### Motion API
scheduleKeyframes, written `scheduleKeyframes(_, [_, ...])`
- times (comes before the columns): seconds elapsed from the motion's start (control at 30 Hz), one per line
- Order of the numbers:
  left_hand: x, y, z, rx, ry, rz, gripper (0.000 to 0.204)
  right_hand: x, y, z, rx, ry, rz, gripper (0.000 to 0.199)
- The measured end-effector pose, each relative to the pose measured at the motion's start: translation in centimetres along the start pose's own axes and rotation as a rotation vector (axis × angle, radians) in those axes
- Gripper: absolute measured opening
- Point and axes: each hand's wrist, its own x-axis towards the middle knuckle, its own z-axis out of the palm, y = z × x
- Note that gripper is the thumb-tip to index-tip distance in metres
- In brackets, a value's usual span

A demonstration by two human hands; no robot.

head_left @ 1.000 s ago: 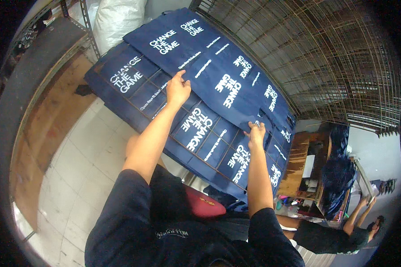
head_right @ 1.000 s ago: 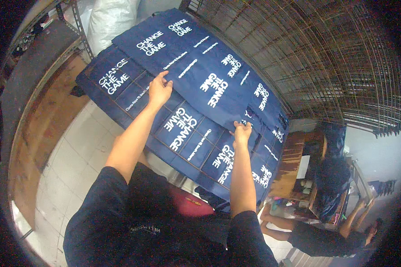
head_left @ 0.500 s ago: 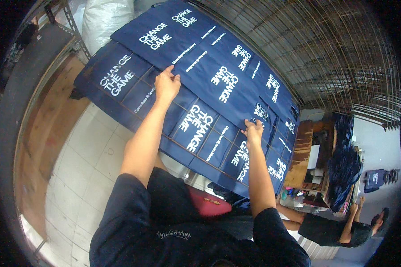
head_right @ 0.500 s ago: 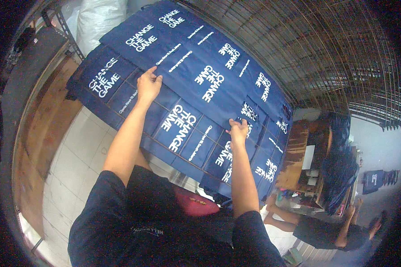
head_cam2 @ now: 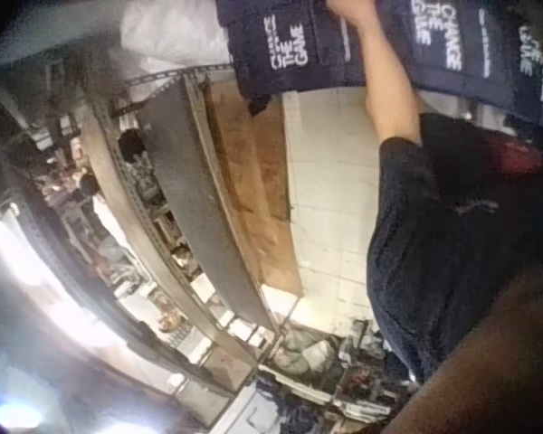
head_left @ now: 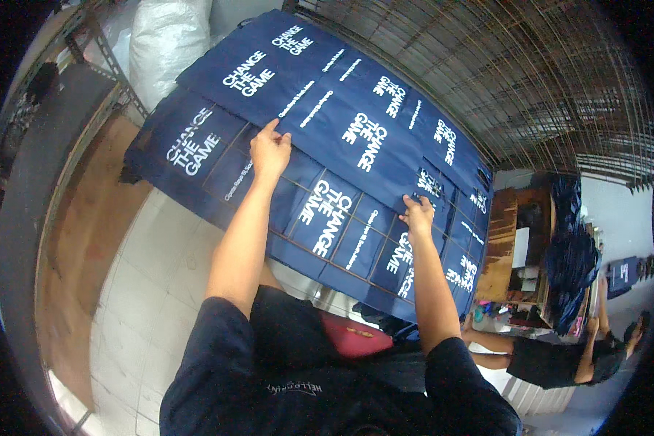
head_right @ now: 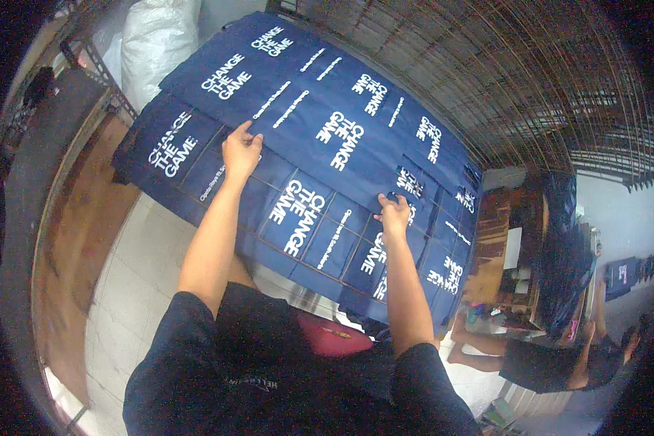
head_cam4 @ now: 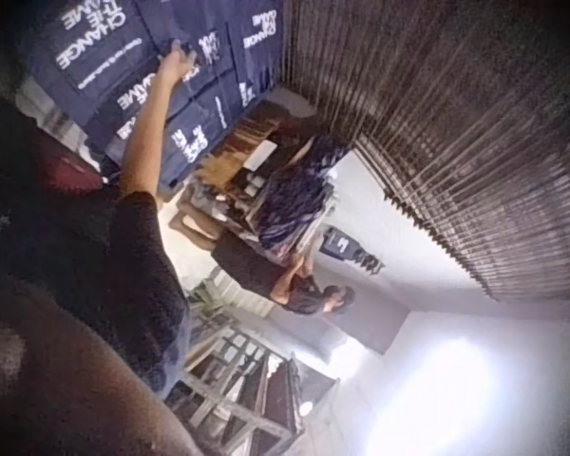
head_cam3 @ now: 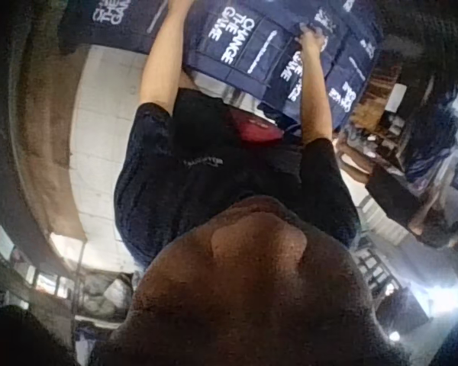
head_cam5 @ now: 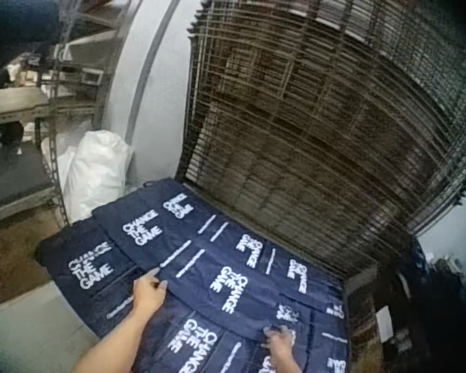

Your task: The person folds blue tote bags with 'CHANGE THE GAME' text on a table, aligning edges and stacking them. Another person nearby also folds similar bags. The camera wearer repeatedly picks up, folds, and stacks the bags.

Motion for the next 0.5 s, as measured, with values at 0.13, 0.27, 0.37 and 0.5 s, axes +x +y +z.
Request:
scheduleKeyframes(0.13, [0.09,-0.09,-0.22,-0.001,-0.041,-0.012,0.041,0.32,0.33,-0.41,0.049,0.021,0.017,0.07])
scheduleKeyframes(0.27, [0.32,-0.57,-0.16,-0.035,-0.035,-0.011,0.04,0.4,0.28,-0.35,0.063,0.017,-0.002,0.072])
scheduleKeyframes(0.37, [0.29,-0.59,-0.06,-0.055,-0.034,0.005,0.04,0.51,0.27,-0.37,0.043,0.027,-0.004,0.073])
scheduleKeyframes(0.5, [0.37,-0.46,0.0,-0.042,-0.029,0.01,0.039,0.67,0.48,-0.43,0.033,0.051,-0.004,0.073])
